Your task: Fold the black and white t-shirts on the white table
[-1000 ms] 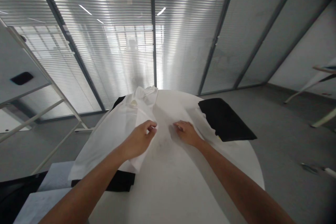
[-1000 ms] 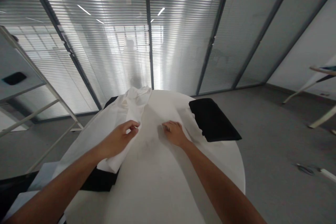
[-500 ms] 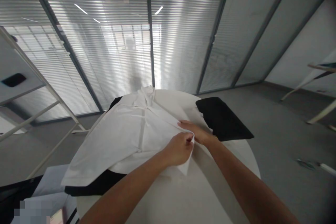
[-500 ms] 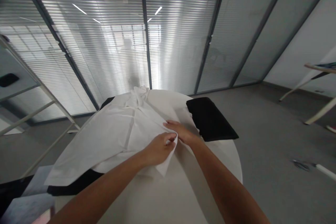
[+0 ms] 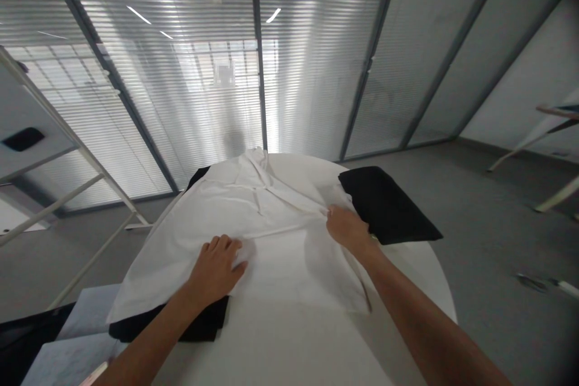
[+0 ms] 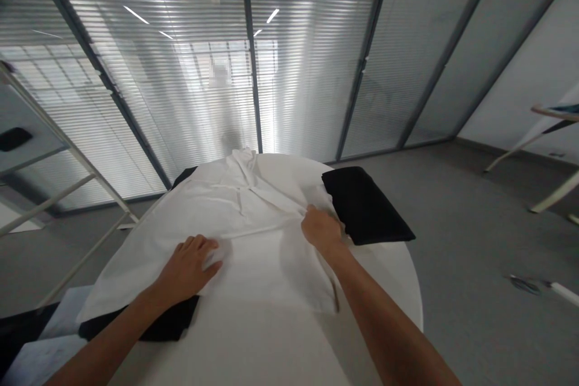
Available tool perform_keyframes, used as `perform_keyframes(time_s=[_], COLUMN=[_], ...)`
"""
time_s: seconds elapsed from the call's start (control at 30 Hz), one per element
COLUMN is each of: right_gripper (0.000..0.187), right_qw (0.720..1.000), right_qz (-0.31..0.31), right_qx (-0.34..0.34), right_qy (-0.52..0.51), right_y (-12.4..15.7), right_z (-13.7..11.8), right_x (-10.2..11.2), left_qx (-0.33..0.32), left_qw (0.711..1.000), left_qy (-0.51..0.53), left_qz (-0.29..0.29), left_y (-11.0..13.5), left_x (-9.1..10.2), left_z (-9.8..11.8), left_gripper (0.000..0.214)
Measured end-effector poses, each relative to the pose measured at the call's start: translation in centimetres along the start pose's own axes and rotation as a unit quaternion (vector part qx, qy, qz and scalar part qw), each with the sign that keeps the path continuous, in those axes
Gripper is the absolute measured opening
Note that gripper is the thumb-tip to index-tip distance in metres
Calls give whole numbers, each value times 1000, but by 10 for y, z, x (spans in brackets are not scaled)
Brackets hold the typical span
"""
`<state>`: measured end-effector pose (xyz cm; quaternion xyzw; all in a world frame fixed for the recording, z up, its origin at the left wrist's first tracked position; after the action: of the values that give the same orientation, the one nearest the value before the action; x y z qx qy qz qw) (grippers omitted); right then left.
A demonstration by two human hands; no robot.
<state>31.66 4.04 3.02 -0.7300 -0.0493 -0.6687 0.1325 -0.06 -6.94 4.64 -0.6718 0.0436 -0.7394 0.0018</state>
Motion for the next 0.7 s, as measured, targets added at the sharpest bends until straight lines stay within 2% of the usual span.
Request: perform_keyframes(time_s=[0.1, 0.23, 0.33, 0.4, 0.57, 0.7], right_gripper=[41, 44, 48, 47, 35, 36], right_qw=[998, 997, 996, 995, 992, 985], right_qz=[-32, -32, -21, -35, -78, -140], right_qx=[-43, 16, 37, 43, 44, 29], right_qy=[32, 75, 84, 81, 90, 97], right_y=[8, 17, 20, 21, 19, 19], right_z=[-8, -31, -46, -51, -42, -26], right_x=[7, 13, 10, 6, 16, 33], left_qx=[-3, -44, -65, -71, -74, -91], left_qw=[1000, 997, 997, 995, 989, 979], left_qy=[-29, -30, 12, 48, 88, 124], left_qz=[-13, -51, -44, -40, -94, -132], left_y=[4, 4, 6, 9, 18, 23], left_x=[-1, 0, 6, 11, 18, 29], left_z=[-1, 11, 17, 20, 27, 40], left_gripper=[25, 28, 27, 26, 21, 19])
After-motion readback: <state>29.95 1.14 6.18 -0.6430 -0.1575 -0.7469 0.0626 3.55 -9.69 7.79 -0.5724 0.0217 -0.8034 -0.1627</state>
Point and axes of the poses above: each hand's wrist, its own y-axis away from the middle knuckle, its own x-axis out of the back of the hand, z = x × y, the point moved 5 cm from there along -y, towards the middle knuckle, and after that the axes turned 11 degrees about x, right-handed, at the moved point
